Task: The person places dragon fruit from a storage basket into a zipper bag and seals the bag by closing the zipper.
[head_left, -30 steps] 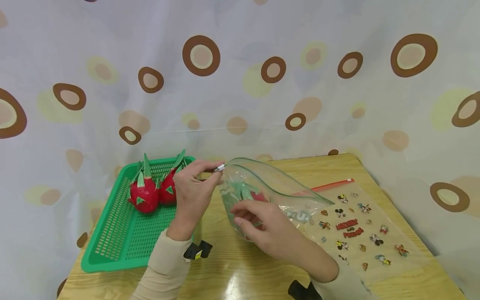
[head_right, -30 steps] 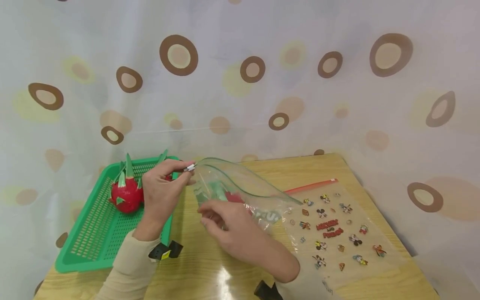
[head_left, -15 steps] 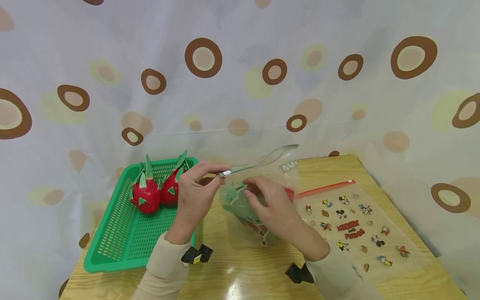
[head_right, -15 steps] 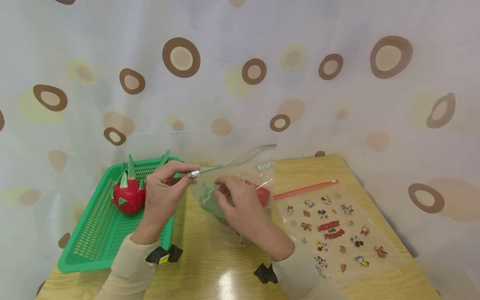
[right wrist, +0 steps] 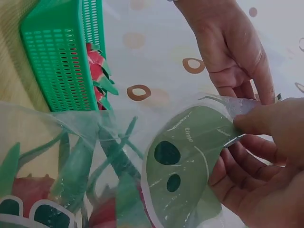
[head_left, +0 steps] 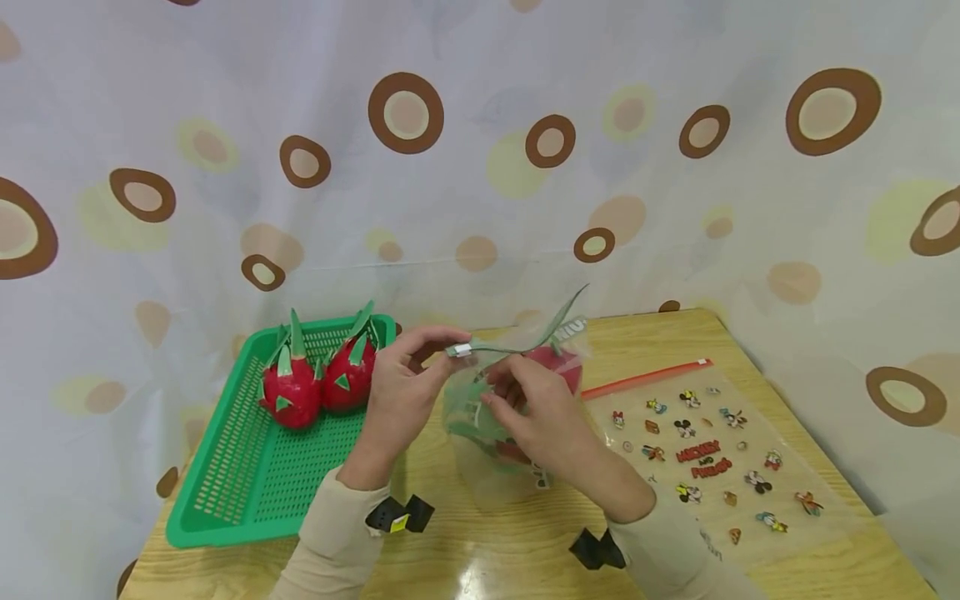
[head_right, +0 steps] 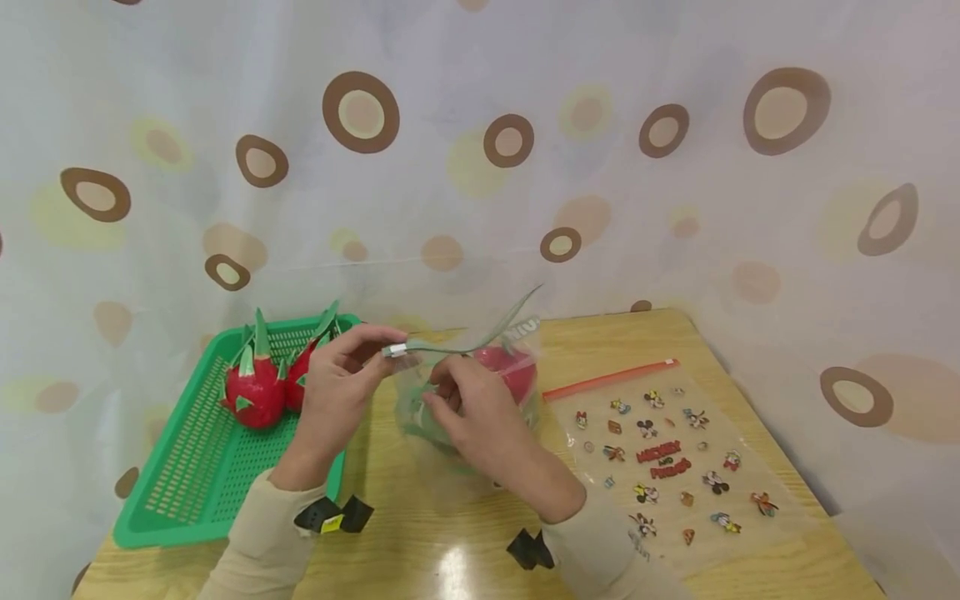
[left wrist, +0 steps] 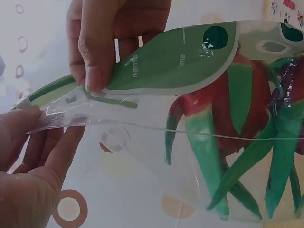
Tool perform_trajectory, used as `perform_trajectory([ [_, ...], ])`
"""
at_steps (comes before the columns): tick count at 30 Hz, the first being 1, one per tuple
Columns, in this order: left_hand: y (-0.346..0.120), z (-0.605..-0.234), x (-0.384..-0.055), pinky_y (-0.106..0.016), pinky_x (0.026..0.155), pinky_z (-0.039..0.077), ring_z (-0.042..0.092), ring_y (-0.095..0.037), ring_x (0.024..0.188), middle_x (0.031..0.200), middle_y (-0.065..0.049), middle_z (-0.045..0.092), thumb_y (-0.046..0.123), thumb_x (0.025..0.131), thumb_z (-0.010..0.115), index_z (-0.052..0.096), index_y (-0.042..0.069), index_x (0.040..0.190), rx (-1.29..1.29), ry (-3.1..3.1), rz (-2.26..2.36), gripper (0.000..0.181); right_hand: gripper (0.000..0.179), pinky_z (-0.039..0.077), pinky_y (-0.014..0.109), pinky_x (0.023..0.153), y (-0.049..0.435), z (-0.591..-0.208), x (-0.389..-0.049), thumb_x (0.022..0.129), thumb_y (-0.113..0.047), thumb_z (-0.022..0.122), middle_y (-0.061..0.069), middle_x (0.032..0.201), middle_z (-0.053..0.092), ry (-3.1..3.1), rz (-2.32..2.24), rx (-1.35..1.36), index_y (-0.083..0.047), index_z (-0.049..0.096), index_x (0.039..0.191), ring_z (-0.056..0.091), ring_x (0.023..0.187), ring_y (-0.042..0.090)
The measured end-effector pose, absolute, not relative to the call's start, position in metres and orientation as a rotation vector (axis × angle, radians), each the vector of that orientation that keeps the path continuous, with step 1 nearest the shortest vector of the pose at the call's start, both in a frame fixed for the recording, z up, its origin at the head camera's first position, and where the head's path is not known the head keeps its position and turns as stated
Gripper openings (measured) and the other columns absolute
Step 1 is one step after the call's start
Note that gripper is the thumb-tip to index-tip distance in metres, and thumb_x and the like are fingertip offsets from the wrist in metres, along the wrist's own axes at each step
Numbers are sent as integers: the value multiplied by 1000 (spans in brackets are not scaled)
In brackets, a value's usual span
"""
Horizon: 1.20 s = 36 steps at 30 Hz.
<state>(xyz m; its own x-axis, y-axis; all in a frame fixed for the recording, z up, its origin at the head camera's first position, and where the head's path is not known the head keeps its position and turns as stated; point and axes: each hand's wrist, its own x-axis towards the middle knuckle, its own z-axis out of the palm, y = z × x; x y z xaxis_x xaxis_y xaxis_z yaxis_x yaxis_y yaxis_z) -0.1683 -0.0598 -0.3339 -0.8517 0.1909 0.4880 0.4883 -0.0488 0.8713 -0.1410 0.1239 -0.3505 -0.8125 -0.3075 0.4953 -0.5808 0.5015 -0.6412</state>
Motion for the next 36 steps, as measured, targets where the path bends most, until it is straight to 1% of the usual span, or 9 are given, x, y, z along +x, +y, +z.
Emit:
perform_trajectory([
  [3, -59, -334, -167, -29, 86, 58, 69, -15, 102, 107, -4, 70, 5, 94, 66, 70, -1, 108, -812, -1987, -1952, 16, 10, 53, 22, 65, 124, -349, -139, 93, -8, 68, 0, 85, 64, -2424, 1315, 725, -7, 62, 100, 58, 72, 6],
  [5, -59, -334, -166, -28, 84, 58, 69, -15, 101, 104, -6, 71, 2, 93, 65, 71, -2, 105, -873, -1955, -1904, 14, 7, 52, 23, 65, 125, -349, -137, 94, -11, 66, 0, 87, 64, -2413, 1428, 706, -8, 63, 100, 58, 72, 8],
  [8, -57, -333, -166, -23, 73, 57, 68, -15, 94, 98, -12, 71, -4, 92, 64, 74, -2, 99, -973, -1883, -1799, 13, 9, 51, 24, 64, 127, -346, -133, 98, -14, 62, 3, 84, 61, -2360, 1666, 689, -6, 63, 102, 56, 69, 12],
  [10, -55, -332, -166, -20, 65, 53, 67, -15, 89, 96, -14, 72, -8, 91, 64, 76, -1, 96, -1031, -1836, -1713, 15, 14, 50, 26, 61, 128, -344, -132, 100, -15, 58, 5, 80, 60, -2300, 1830, 700, -2, 63, 101, 56, 65, 15],
  [12, -53, -331, -166, -19, 58, 46, 66, -15, 84, 94, -14, 72, -10, 90, 63, 77, 0, 94, -1066, -1800, -1614, 18, 20, 51, 28, 60, 129, -342, -131, 102, -15, 54, 6, 77, 60, -2232, 1993, 722, 3, 63, 100, 55, 61, 16],
  [14, -51, -331, -165, -19, 56, 43, 67, -16, 82, 93, -13, 73, -11, 89, 64, 78, 1, 92, -1081, -1769, -1523, 20, 24, 53, 29, 62, 129, -340, -131, 103, -16, 53, 5, 76, 62, -2176, 2119, 720, 5, 63, 98, 56, 59, 16],
  [22, -47, -328, -161, -20, 72, 56, 71, -20, 83, 95, -11, 72, -11, 83, 70, 78, 1, 95, -1105, -1712, -1204, 19, 26, 53, 31, 74, 128, -327, -132, 98, -25, 63, 2, 72, 66, -2207, 2222, 530, -1, 68, 89, 60, 62, 18],
  [31, -46, -326, -159, -20, 70, 57, 72, -20, 82, 96, -11, 72, -10, 81, 73, 78, 0, 96, -1117, -1691, -1107, 19, 25, 54, 32, 75, 131, -324, -132, 97, -19, 64, -4, 71, 68, -2210, 2206, 541, 4, 67, 90, 61, 61, 17],
  [36, -45, -326, -159, -21, 70, 57, 73, -20, 81, 95, -10, 72, -7, 83, 73, 78, 0, 94, -1109, -1670, -1035, 14, 27, 53, 32, 72, 132, -322, -130, 96, -21, 66, 0, 71, 69, -2222, 2191, 518, 4, 68, 89, 60, 61, 19],
])
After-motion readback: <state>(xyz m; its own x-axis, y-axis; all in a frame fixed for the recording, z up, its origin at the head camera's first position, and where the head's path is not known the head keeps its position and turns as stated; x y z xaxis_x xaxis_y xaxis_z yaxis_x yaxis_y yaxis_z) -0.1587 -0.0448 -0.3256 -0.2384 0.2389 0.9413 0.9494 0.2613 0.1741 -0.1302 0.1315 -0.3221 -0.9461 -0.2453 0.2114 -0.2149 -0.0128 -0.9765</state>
